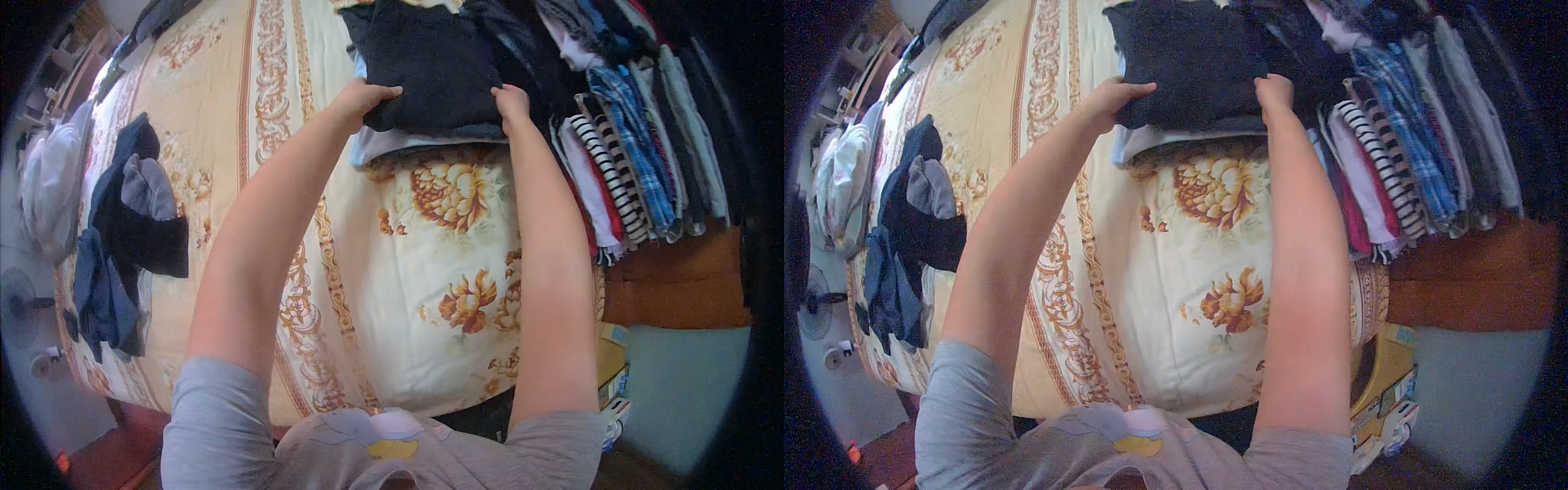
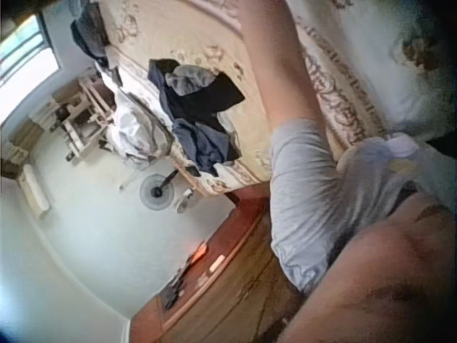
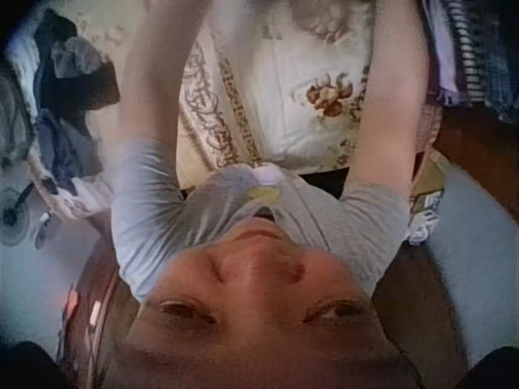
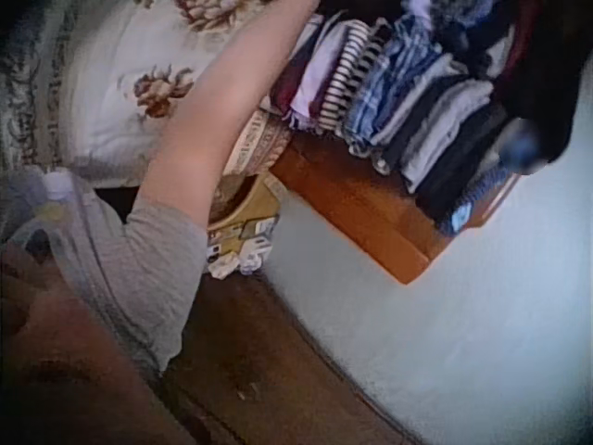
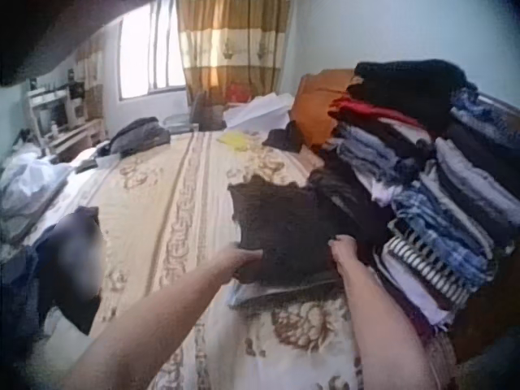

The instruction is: The person folds several garments on a bed, including black pants, blue jeans, black trousers, gray sweatpants, and a light-colored shirt. Each item is smoothed, folded into a compact rectangle, and placed on a growing stack on the right side of the bed.

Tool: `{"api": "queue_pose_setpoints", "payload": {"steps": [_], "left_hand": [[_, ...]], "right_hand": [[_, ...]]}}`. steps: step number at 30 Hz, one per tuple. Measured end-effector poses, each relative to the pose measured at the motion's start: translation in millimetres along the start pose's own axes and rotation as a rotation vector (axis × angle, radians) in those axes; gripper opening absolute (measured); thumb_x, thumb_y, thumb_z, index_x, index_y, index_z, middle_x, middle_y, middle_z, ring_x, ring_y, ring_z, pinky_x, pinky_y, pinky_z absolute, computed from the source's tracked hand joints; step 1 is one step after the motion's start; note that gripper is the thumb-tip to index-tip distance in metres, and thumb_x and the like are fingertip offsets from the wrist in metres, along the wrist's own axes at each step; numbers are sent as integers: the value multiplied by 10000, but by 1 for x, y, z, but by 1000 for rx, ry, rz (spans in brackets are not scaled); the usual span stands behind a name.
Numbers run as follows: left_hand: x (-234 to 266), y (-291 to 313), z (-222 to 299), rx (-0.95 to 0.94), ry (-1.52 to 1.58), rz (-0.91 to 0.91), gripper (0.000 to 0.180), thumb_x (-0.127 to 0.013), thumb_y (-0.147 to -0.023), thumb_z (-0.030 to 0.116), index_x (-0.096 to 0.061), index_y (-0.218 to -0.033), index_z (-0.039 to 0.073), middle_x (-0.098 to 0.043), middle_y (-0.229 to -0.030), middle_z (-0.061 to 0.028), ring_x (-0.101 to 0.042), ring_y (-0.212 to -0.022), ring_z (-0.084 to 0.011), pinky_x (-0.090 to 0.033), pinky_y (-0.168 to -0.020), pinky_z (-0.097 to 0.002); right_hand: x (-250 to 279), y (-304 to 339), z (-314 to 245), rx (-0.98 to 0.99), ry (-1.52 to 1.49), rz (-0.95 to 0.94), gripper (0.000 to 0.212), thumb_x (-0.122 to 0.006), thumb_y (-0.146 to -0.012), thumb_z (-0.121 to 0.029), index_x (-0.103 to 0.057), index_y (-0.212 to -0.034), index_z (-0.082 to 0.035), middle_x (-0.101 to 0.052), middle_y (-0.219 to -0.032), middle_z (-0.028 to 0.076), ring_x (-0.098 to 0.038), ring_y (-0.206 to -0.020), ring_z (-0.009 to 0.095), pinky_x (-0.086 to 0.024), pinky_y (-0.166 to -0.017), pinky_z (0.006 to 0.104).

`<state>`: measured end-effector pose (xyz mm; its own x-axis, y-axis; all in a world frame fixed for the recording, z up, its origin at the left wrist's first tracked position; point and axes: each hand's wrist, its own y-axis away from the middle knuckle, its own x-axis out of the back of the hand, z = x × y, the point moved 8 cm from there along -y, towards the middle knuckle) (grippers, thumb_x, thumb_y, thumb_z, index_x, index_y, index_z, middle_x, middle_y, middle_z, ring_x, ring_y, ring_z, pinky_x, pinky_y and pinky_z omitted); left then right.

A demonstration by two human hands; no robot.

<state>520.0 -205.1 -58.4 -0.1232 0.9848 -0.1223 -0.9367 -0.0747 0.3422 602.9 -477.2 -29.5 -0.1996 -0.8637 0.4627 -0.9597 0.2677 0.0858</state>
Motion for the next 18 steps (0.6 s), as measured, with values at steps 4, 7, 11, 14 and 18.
{"api": "queue_pose_setpoints", "payload": {"steps": [4, 7, 11, 14, 18], "left_hand": [[-5, 20, 0, -128, 165, 47, 350, -667, -762, 106, -496, -1036, -29, -598, -910, -100, -609, -790, -193, -522, -656, -302], [9, 19, -7, -136, 269, 120, 352, -680, -738, 89, -509, -1027, -17, -600, -852, -100, -598, -725, -180, -501, -558, -279], [27, 37, -26, -115, -10, 318, 390, -696, -739, 118, -512, -1055, -19, -586, -758, -84, -545, -587, -145, -435, -467, -262], [49, 95, -27, -146, 197, 269, 445, -704, -732, 158, -502, -1090, -11, -572, -742, -78, -481, -523, -106, -383, -445, -231], [146, 207, -56, -343, -174, 565, 216, -625, -753, 134, -581, -926, 13, -579, -750, -79, -542, -656, -161, -444, -602, -295]], "right_hand": [[12, -9, 22, 178, 60, 113, 305, -638, -734, -177, -635, -983, -1, -633, -971, 174, -604, -909, 266, -445, -806, 350], [16, 11, -17, 419, 466, 200, 305, -608, -776, -238, -633, -1024, -62, -608, -1026, 198, -594, -924, 341, -460, -804, 403], [22, 44, -32, 491, 815, 337, 285, -524, -848, -259, -571, -1072, -89, -612, -958, 164, -597, -874, 346, -476, -734, 452], [31, 102, -36, 781, 517, 516, 271, -544, -823, -140, -553, -1079, -50, -557, -1052, 175, -507, -1007, 322, -386, -876, 417], [-19, 236, -1, 859, 260, 265, 232, -500, -824, -85, -535, -1037, 2, -506, -1081, 174, -456, -1040, 317, -347, -897, 405]]}}
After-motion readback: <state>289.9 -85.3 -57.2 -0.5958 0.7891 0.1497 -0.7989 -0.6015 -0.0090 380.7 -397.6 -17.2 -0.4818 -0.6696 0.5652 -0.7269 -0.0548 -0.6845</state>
